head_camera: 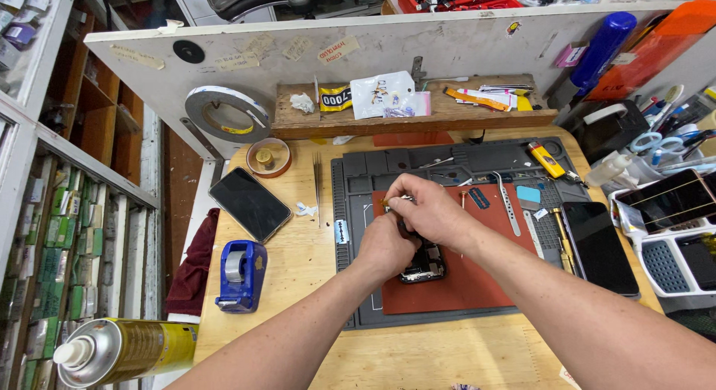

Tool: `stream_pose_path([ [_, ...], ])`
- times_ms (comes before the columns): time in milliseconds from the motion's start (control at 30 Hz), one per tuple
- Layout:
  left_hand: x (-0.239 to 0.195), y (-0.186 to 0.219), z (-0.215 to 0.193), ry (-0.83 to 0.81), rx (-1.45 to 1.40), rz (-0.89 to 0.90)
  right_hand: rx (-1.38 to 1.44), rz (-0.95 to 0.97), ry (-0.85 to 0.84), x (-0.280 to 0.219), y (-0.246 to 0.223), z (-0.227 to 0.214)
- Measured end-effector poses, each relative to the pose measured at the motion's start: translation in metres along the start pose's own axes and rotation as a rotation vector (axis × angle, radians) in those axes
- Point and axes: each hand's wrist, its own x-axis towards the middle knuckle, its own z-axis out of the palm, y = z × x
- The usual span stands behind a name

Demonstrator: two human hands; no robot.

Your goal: The person works on a disassembled smartphone, using a screwdriver to remove screws and tweezers to handle small components. They apply adhesive tape to internal parts and reposition the battery and logic board. The device remains open on the workbench throughout the clip.

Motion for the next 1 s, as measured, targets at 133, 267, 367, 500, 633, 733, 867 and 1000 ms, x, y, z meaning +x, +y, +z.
stream_pose_path([
  [133,-0.001,0.0,0.0,-0.057,-0.066,-0.095,0.207,0.045,-0.047,-0.004,0.003,-0.002],
  [267,-0.004,0.0,-0.004,-0.073,-0.237,-0.12,0.636,0.124,-0.01,0.001,-0.003,-0.011],
  [367,-0.006,-0.003,-0.002,-0.048,-0.455,-0.183,0.699,0.148,0.025,0.004,-0.01,-0.024],
  [500,-0.014,-0.023,-0.03,-0.001,-0.816,-0.33,0.77,0.193,0.055,0.002,-0.017,-0.032],
  [633,-0.021,-0.03,-0.067,-0.012,-0.895,-0.308,0.69,0.229,0.026,0.003,-0.02,-0.024],
  [733,-0.022,-0.024,-0.081,-0.063,-0.818,-0.196,0.607,0.22,-0.068,0.004,-0.018,-0.011],
  [867,-0.024,-0.02,-0.08,-0.087,-0.722,-0.118,0.452,0.187,-0.161,0.006,-0.018,0.003],
  [1000,-0.019,-0.025,-0.072,-0.019,-0.738,-0.106,0.273,0.151,-0.122,0.004,-0.024,0.012],
])
